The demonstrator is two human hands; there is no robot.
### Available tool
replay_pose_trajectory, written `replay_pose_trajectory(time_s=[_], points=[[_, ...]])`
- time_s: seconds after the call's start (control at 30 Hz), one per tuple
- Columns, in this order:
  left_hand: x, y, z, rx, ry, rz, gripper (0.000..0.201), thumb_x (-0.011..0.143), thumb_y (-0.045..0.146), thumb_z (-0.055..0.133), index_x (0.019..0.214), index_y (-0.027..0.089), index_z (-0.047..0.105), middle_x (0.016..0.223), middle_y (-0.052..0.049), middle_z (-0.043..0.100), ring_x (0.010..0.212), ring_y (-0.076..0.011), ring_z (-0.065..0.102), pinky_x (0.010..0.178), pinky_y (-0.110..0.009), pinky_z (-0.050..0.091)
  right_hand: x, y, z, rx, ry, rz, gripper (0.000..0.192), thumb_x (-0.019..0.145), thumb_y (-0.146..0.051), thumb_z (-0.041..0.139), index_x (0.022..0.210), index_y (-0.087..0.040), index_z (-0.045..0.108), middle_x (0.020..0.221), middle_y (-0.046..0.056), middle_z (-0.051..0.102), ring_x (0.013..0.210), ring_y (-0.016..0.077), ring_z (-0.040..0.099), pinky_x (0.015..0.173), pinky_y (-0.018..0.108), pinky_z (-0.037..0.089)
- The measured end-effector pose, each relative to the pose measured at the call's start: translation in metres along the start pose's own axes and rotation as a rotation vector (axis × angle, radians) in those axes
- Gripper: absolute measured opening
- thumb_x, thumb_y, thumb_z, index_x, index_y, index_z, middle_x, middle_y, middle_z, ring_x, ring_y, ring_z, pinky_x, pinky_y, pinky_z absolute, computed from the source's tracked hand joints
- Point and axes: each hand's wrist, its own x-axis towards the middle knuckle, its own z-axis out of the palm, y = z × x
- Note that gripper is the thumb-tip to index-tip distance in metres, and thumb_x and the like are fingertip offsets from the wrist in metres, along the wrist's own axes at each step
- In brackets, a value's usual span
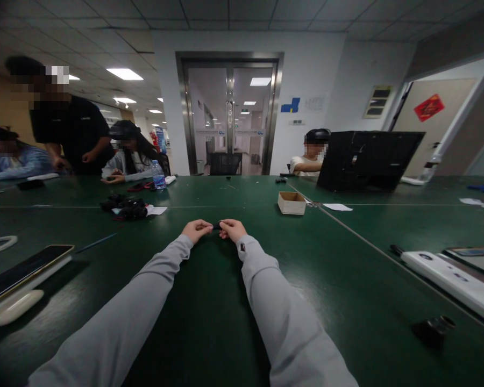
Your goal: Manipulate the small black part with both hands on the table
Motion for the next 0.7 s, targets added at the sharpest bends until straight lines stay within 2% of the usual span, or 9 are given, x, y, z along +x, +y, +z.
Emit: replay_pose_trajectory(time_s=[0.3,0.43,0.7], points=[[0.004,-0.010,0.000,0.124,-0.024,-0.013,0.024,0.065,0.037,0.063,0.065,0.013,0.057,0.055,-0.002,0.061,0.051,-0.0112,0.053,0.057,-0.025,0.043,0.000,0.004,-0.004,-0.019,-0.062,-0.054,0.019,0.073,-0.014,0.061,0.091,-0.010,0.061,0.054,0.000,0.057,0.044,0.0076,0.053,0.042,0.018,0.044],[0.009,-0.014,-0.001,0.213,-0.025,-0.031,0.034,0.074,0.044,0.048,0.064,0.014,0.058,0.053,-0.002,0.060,0.046,-0.0104,0.051,0.053,-0.024,0.040,0.000,0.005,-0.005,-0.019,-0.115,-0.108,0.026,0.069,-0.020,0.065,0.094,-0.014,0.062,0.059,-0.002,0.056,0.043,0.0061,0.052,0.041,0.018,0.043],[0.002,-0.002,0.000,0.352,0.012,-0.083,0.048,0.077,0.054,0.035,0.056,0.015,0.055,0.044,0.000,0.052,0.043,-0.0108,0.047,0.052,-0.024,0.037,-0.002,0.003,-0.005,-0.017,-0.169,-0.136,0.035,0.065,-0.023,0.066,0.099,-0.017,0.060,0.060,-0.005,0.051,0.044,0.0060,0.051,0.043,0.019,0.043]])
